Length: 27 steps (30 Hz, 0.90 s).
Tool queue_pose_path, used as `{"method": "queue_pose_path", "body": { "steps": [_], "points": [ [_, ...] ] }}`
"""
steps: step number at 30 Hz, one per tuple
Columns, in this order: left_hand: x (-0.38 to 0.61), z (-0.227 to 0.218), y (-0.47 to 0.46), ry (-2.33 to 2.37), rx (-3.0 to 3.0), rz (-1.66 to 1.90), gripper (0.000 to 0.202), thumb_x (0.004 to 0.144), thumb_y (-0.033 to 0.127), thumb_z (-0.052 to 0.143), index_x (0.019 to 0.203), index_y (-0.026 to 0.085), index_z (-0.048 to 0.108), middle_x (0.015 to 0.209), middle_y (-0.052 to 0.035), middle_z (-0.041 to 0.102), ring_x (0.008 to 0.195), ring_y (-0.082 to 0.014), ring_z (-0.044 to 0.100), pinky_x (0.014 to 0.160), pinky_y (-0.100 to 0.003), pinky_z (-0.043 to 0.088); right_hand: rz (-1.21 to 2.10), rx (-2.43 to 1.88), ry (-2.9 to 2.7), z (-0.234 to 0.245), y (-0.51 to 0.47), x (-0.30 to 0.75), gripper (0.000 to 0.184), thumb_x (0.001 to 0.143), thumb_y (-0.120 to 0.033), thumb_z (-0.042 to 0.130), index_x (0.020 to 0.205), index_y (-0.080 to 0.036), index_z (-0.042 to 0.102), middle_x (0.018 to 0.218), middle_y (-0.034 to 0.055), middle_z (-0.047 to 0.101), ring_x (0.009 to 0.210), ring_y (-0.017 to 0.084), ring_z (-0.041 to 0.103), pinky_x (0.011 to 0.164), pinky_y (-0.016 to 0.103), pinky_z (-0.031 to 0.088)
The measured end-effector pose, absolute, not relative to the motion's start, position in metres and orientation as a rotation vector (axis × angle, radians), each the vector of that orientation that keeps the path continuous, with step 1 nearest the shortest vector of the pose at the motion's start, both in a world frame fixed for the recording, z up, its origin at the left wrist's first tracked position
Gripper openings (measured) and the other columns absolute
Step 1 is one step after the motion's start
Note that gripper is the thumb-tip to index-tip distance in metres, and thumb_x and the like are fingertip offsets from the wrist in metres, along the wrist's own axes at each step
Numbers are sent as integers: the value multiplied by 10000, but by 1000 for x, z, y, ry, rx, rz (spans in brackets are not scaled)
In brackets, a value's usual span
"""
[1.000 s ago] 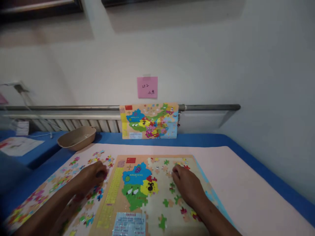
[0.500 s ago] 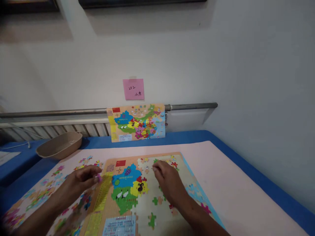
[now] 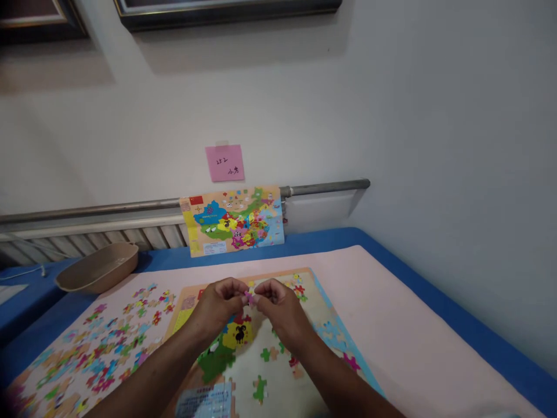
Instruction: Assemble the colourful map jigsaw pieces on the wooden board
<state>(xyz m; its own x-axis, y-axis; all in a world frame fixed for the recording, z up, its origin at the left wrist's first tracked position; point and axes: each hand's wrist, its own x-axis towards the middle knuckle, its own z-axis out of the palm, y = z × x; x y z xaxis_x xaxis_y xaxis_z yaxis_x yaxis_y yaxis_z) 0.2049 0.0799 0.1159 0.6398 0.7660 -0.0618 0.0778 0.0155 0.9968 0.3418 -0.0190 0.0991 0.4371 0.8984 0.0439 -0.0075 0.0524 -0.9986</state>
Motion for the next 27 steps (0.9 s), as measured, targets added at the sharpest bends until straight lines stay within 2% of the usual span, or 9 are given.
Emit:
{"method": "queue_pose_path", "body": {
  "steps": [3,6,8,11,15,18,22,27],
  "points": [
    [215,110,88,768,1632,550,303,703,385,684,913,167,681,659,15,622,571,-137,578,563,-260,454,870,-1353,-857,98,-18,348,281,746,-461,753,776,-210,630,656,-43,555,605,128,449,607,294,360],
    [220,104,100,846,1881,492,263,821,293,625,1035,162,702,846,-41,704,743,-167,656,715,-294,508,837,-1371,-814,98,-18,355,308,754,-490,739,754,-216,600,643,-39,553,612,135,469,602,297,347],
    [221,103,106,933,2109,446,200,831,211,624,993,170,733,990,-86,734,901,-214,675,824,-338,495,814,-1386,-777,97,-17,360,324,761,-514,727,764,-219,592,648,-33,562,617,140,480,596,297,341],
    [223,102,108,1053,2431,321,148,801,195,668,901,170,773,1083,-139,732,1019,-301,671,872,-399,458,808,-1397,-735,95,-17,367,356,741,-544,733,761,-223,580,643,-29,563,603,140,476,578,294,333],
    [232,100,102,1110,2703,152,213,852,259,624,884,144,800,1055,-197,728,1053,-368,684,894,-453,462,821,-1393,-713,91,-15,372,375,714,-552,757,760,-221,587,636,-28,561,593,139,472,559,286,320],
    [238,99,98,1135,2786,76,255,885,239,571,901,129,800,1051,-200,739,1032,-354,698,897,-471,478,826,-1390,-701,90,-15,374,365,715,-541,756,774,-216,603,636,-28,564,596,141,483,553,282,320],
    [240,99,97,1170,2779,45,226,895,247,587,927,150,789,1076,-153,756,1017,-308,707,899,-448,492,826,-1384,-683,89,-15,376,365,711,-540,754,781,-215,602,632,-35,554,601,139,494,556,279,329],
    [239,99,94,1242,2669,104,202,883,214,578,973,167,753,1077,-142,769,999,-302,711,795,-375,450,840,-1371,-662,87,-13,378,371,678,-534,762,766,-219,588,641,-31,568,597,137,502,550,275,328]
  ]
}}
